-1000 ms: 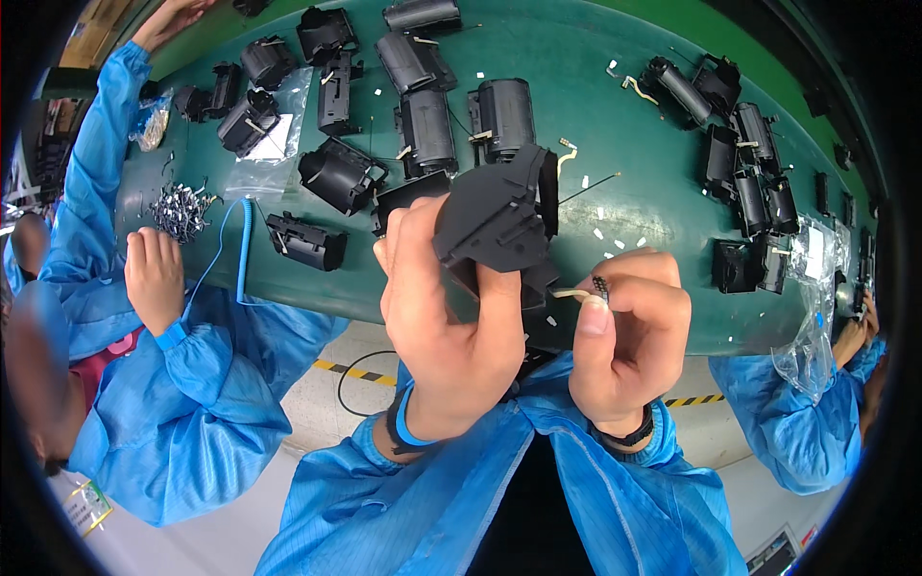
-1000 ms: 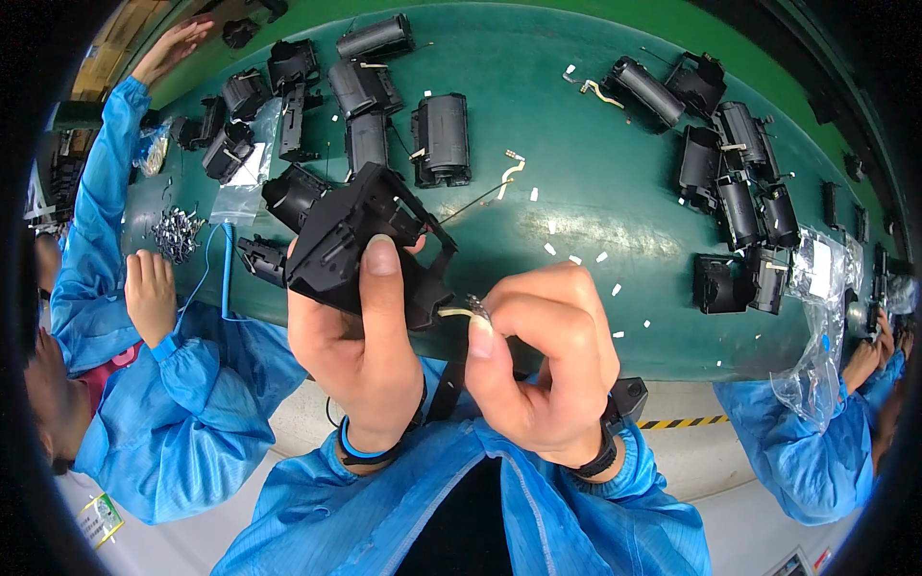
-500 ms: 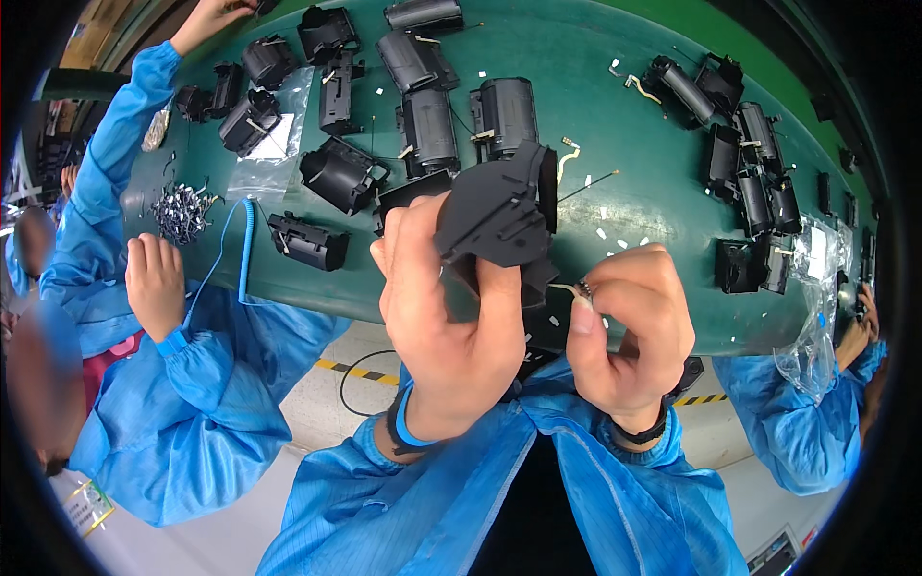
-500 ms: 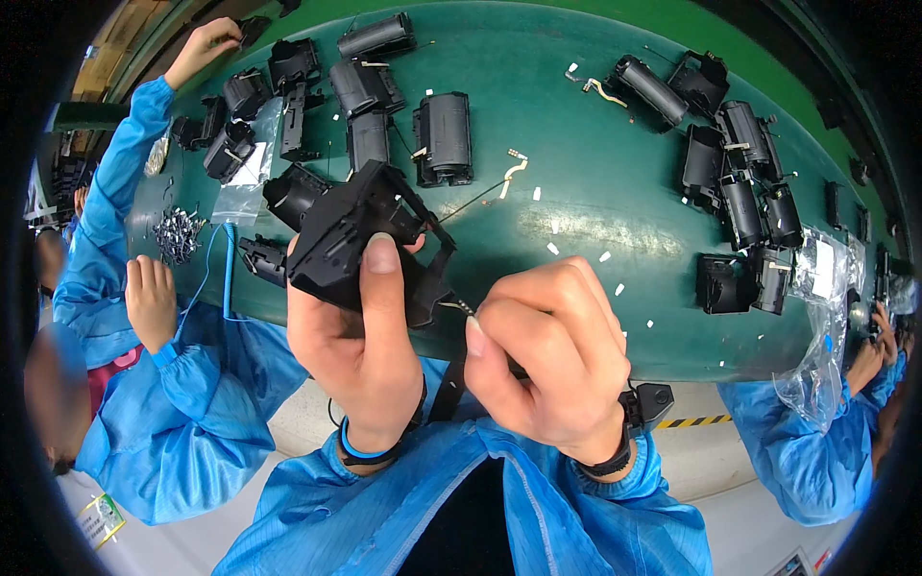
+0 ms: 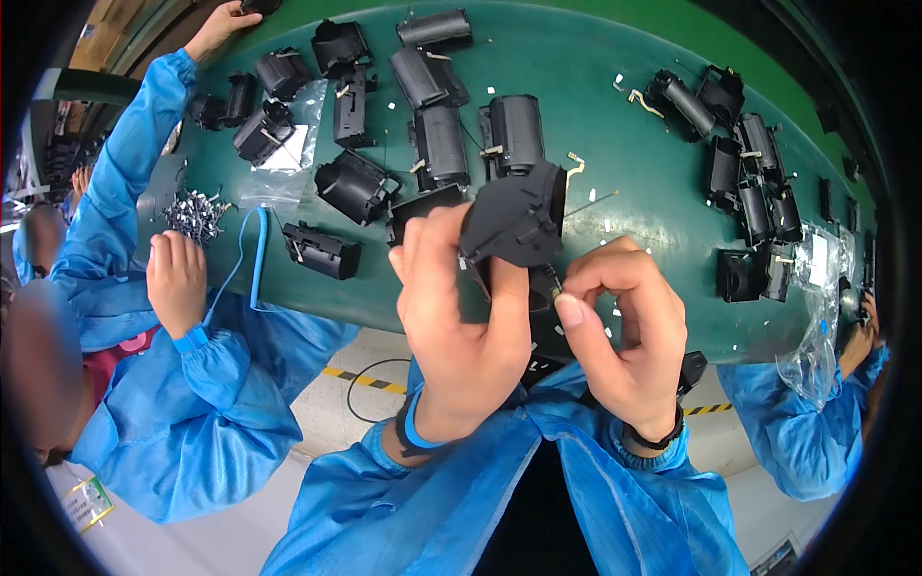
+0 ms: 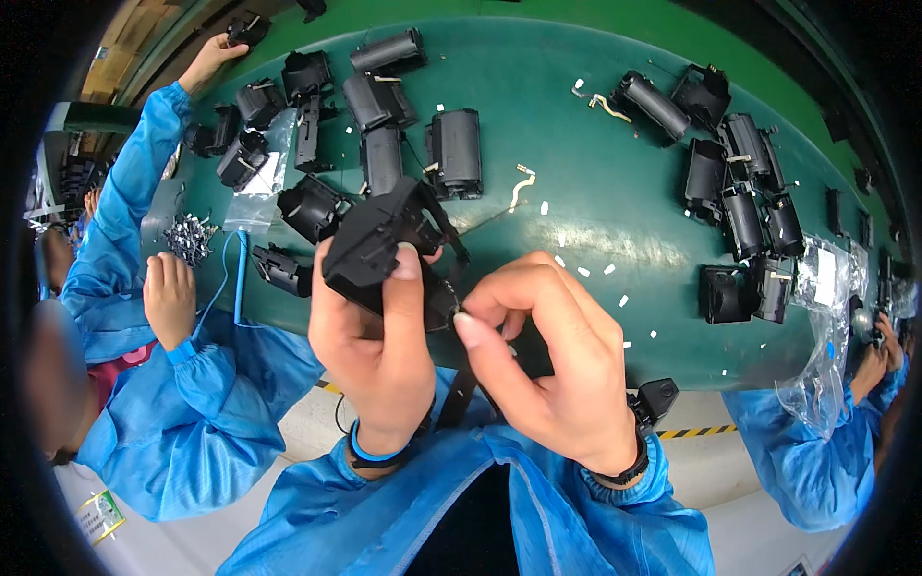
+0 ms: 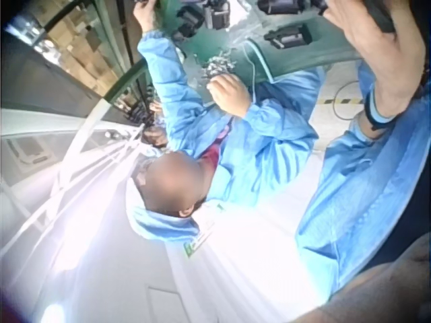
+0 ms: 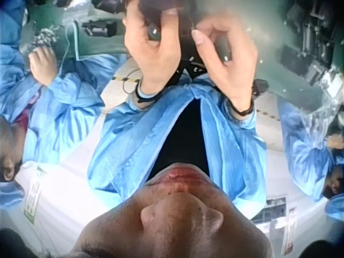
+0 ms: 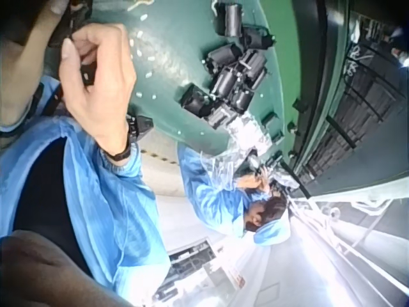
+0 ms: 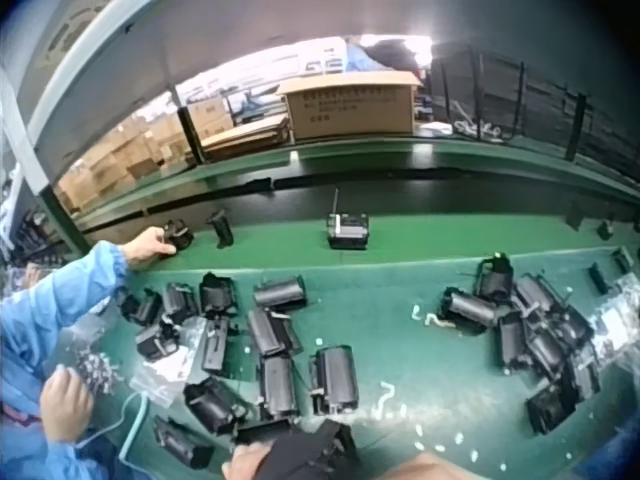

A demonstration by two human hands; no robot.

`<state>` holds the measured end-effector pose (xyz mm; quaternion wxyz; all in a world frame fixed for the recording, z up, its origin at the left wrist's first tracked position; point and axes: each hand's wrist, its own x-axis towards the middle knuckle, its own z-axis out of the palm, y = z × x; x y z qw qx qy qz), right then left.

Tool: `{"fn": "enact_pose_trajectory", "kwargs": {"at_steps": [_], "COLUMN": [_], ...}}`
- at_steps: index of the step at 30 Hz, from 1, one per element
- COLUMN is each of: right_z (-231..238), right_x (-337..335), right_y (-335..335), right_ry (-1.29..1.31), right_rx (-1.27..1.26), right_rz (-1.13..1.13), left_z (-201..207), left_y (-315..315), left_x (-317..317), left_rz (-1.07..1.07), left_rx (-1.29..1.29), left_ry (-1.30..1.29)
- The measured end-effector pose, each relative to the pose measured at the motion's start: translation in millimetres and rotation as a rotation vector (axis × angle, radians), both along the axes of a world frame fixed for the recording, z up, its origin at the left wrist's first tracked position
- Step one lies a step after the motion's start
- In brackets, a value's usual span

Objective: Manual assembly of black plastic components on a production line.

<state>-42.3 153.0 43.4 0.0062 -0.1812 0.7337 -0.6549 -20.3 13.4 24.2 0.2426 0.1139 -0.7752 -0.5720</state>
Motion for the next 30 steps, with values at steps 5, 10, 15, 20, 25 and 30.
{"fn": "enact_pose_trajectory", "kwargs": {"at_steps": [5,10,15,20,25,30], "right_z": [-6.8,-9.7,-23.0,-31.5,-23.7,-14.6], "right_x": [2.3,9.9,23.1,30.3,11.1,1.8], "right_y": [0.7,-4.3,-8.9,-8.5,6.9,18.7], "right_ry": [-0.114,-0.393,-0.334,-0.176,-0.042,-0.096], "right_rx": [0.048,-0.158,-0.257,-0.219,-0.112,-0.217], "right_rz": [0.039,-0.01,0.036,-0.085,-0.074,0.057], "left_z": [-6.1,-6.7,5.5,0.8,9.5,4.8], "left_y": [-5.3,11.9,22.3,31.8,27.5,9.3], "left_x": [8.1,10.1,4.6,14.1,15.9,29.1], "left_rz": [-0.046,-0.002,-0.016,-0.013,-0.061,-0.11], "left_rx": [-0.147,0.33,0.707,0.672,0.799,0.656], "left_ry": [-0.007,-0.067,-0.018,-0.038,0.006,-0.017]}}
